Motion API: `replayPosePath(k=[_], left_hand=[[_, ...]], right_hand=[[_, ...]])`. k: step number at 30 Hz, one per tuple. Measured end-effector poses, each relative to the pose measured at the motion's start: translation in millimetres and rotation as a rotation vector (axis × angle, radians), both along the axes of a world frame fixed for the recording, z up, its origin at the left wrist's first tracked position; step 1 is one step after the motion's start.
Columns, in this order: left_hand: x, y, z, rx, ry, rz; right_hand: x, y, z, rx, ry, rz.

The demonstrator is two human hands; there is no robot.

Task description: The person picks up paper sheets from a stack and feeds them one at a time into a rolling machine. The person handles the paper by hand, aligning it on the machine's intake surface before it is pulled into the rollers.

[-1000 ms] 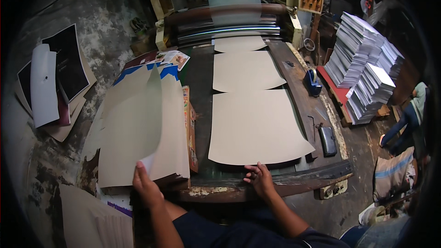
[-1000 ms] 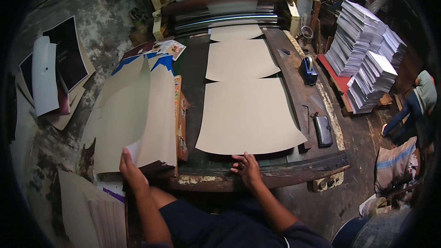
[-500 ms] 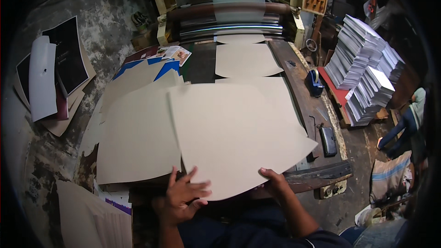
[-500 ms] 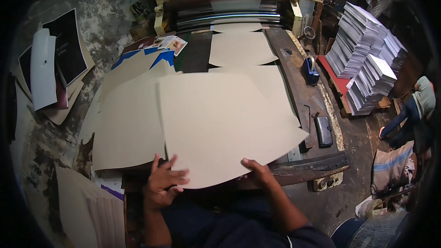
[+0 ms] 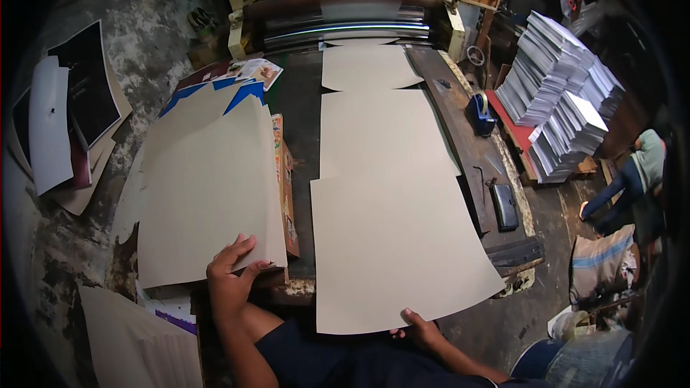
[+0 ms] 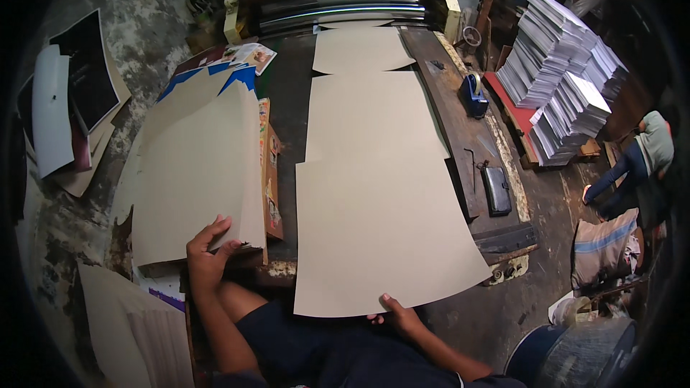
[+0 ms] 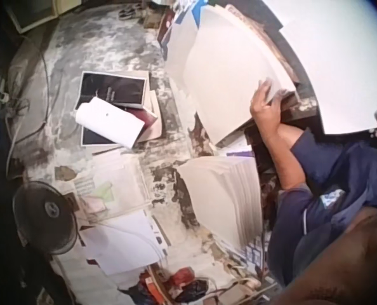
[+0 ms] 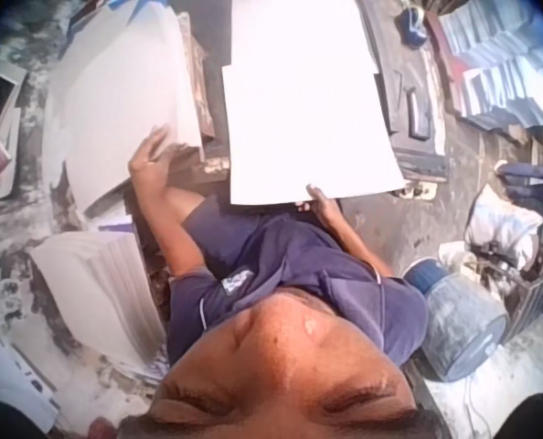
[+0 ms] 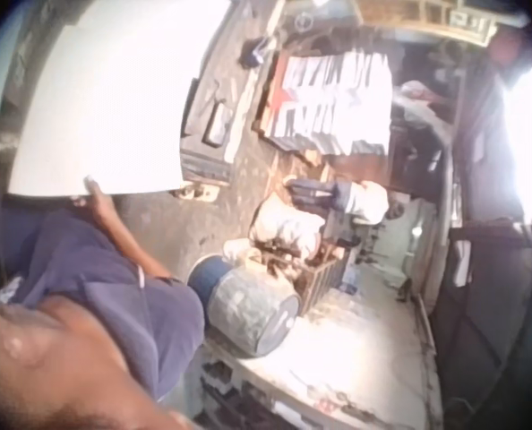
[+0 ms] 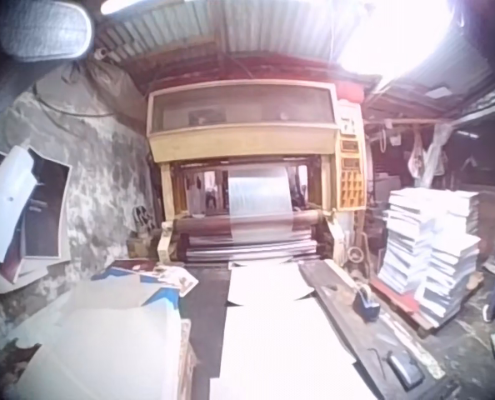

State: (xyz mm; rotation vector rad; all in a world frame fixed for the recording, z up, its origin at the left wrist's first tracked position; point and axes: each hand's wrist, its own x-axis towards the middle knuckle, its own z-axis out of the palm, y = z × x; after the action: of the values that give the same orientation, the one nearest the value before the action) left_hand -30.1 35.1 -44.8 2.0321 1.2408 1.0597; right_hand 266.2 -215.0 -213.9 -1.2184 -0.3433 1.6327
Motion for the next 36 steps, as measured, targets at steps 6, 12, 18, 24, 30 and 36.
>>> replayPosePath(k=[6,12,18,24,30,36], left_hand=[[2.3,2.3,3.9,-0.097,-0.089,0.083],[7.3,-6.8,-10.1,0.192,0.069,0.258],[8.8,-15.5,-13.6,0.100,-0.071,0.345],[13.6,-10.7,-12.3,-0.041,-0.511,0.435],[17.8,-26.2,-4.2,-0.028,-0.435,0.433],[41.8,-51.7,25.0,0.251,-0.082,-0.121]], right_hand=[[-10.0,-1.7,10.7,0.011,0.029,-0.041],[-1.6,29.4,12.4,-0.027,0.167,-0.177],[11.0,63.5,16.3,-0.054,0.211,-0.187],[25.6,97.1,7.7,0.057,0.211,-0.278],[18.3,115.6,-5.8,0.084,0.096,-0.426],[16.8,111.1,33.2,0.139,0.236,-0.379]])
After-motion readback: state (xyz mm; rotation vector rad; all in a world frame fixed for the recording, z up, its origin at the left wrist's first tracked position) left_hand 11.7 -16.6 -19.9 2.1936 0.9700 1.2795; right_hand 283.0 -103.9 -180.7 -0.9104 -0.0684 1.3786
